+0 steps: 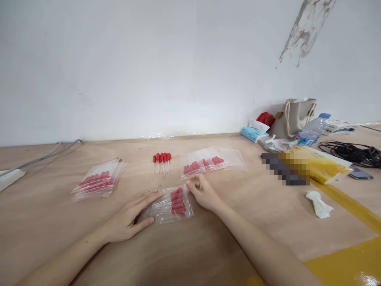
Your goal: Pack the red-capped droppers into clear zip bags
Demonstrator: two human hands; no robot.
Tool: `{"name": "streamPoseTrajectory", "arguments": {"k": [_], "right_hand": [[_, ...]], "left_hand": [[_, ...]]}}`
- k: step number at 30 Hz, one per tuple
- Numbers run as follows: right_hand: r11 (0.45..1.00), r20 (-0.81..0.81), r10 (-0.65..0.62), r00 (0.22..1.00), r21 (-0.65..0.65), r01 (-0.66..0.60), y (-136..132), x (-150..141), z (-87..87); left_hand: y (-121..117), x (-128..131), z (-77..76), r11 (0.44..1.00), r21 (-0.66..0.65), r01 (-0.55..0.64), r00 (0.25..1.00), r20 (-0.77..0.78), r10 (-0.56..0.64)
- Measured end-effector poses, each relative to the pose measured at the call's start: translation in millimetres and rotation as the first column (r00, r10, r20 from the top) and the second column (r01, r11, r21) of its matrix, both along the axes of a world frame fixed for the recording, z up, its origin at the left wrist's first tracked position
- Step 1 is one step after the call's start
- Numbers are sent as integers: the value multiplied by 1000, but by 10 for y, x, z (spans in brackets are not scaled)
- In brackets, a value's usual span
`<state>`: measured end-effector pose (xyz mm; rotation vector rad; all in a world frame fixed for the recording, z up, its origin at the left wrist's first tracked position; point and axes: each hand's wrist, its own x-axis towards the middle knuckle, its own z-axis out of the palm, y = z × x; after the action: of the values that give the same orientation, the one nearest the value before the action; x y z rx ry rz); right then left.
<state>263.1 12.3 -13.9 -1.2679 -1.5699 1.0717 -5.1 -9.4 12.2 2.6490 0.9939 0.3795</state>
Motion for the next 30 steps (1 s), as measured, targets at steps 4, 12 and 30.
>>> {"name": "streamPoseTrajectory", "arguments": {"k": [4, 12, 30], "right_hand": [[987, 59, 114, 992, -123, -106, -70, -42, 45], [973, -396, 116, 911, -137, -183, -79, 159, 194], [777, 484, -623, 615, 293, 557, 531, 642, 331]], "left_hand": [[-7, -7, -20, 1000, -23, 5, 1000, 21, -4], [4, -18, -51, 984, -45, -172, 978, 112, 176], [30, -27, -86, 989, -23, -147, 989, 15, 147]]}}
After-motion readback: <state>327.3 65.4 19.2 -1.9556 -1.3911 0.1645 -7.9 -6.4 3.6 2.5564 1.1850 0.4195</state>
